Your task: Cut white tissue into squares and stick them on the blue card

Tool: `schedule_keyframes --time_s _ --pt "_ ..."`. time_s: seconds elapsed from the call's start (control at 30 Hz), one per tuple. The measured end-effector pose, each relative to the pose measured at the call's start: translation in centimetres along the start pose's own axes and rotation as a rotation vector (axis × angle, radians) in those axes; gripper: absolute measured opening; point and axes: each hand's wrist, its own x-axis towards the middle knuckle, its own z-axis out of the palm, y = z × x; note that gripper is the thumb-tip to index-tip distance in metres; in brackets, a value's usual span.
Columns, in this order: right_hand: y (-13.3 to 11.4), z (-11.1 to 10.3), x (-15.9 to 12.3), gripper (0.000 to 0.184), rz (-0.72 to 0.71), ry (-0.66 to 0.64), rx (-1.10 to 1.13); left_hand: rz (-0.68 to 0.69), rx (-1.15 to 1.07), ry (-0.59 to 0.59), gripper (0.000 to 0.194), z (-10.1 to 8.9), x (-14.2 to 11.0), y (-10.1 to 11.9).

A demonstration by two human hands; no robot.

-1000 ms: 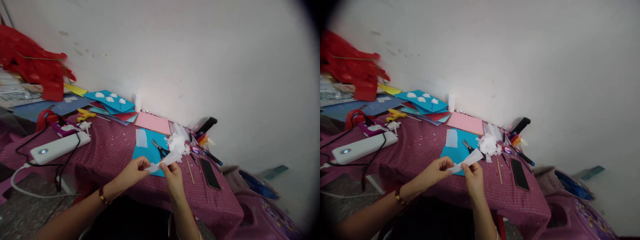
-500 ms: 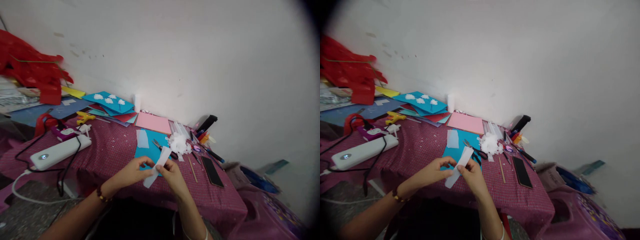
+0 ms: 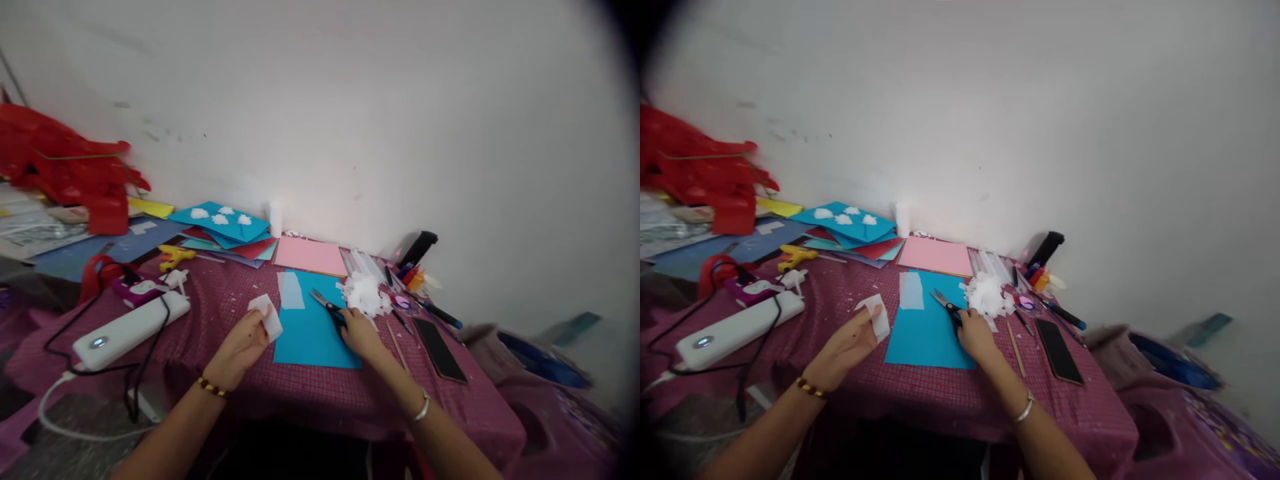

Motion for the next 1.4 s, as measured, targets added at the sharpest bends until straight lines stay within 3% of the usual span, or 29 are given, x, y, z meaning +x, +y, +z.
schedule_keyframes --time_s 0.07,0.23,0.43,0.53,0.6,0.67,0.77,0.83,0.9,1.03,1.17,1.4 --pt "0.6 0.4 0.2 0.045 0.016 -0.029 -0.054 -0.006 -0.066 0.062 0.017 -0.3 0.2 0.5" --pt "0.9 0.0 0.6 0.053 0.017 -0.077 -0.072 -0.019 -0.041 0.069 0.014 -0.4 0.0 0.8" --pt "-0.5 -2.2 0.0 0.05 -0.025 -0.045 0.13 -0.002 -0.057 0.029 0.015 -0.1 -0.3 0.9" --pt "-2.0 -2.7 -3.7 0.051 -0.101 -0.125 0.382 -0.015 -0.066 -0.004 0.014 0.2 -0.5 1.2" --pt "-2.9 -2.4 -7.2 0.063 -0.221 -0.314 0.955 -0.025 -0.07 -0.009 0.015 0.6 -0.5 1.3" --pt "-3.6 -1.7 -10.5 0.075 -0.253 -0.476 1.254 -0.024 -0.074 -0.007 0.017 1.1 -0.2 1.2" --pt "-4.2 -0.4 -13.6 0.084 -0.212 -0.669 1.399 -0.037 -0.074 -0.039 0.015 2.1 0.6 0.4" --pt "-4.4 0.2 -14.3 0.086 -0.161 -0.73 1.451 -0.053 -0.087 -0.044 0.012 2.5 1.0 -0.3" --pt "-4.6 0.5 -14.5 0.081 -0.104 -0.733 1.51 -0.064 -0.111 -0.027 0.012 2.6 1.1 -0.9" --pt "-5.0 1.0 -14.7 0.06 0.017 -0.613 1.689 -0.087 -0.139 -0.018 0.011 2.0 0.8 -1.3" --pt "-4.7 2.1 -15.2 0.055 0.104 -0.589 1.769 -0.092 -0.155 -0.046 0.013 1.7 0.5 -1.0" --pt "-4.2 3.3 -14.8 0.042 0.081 -0.592 1.812 -0.076 -0.092 0.003 0.013 2.3 1.0 -1.5"
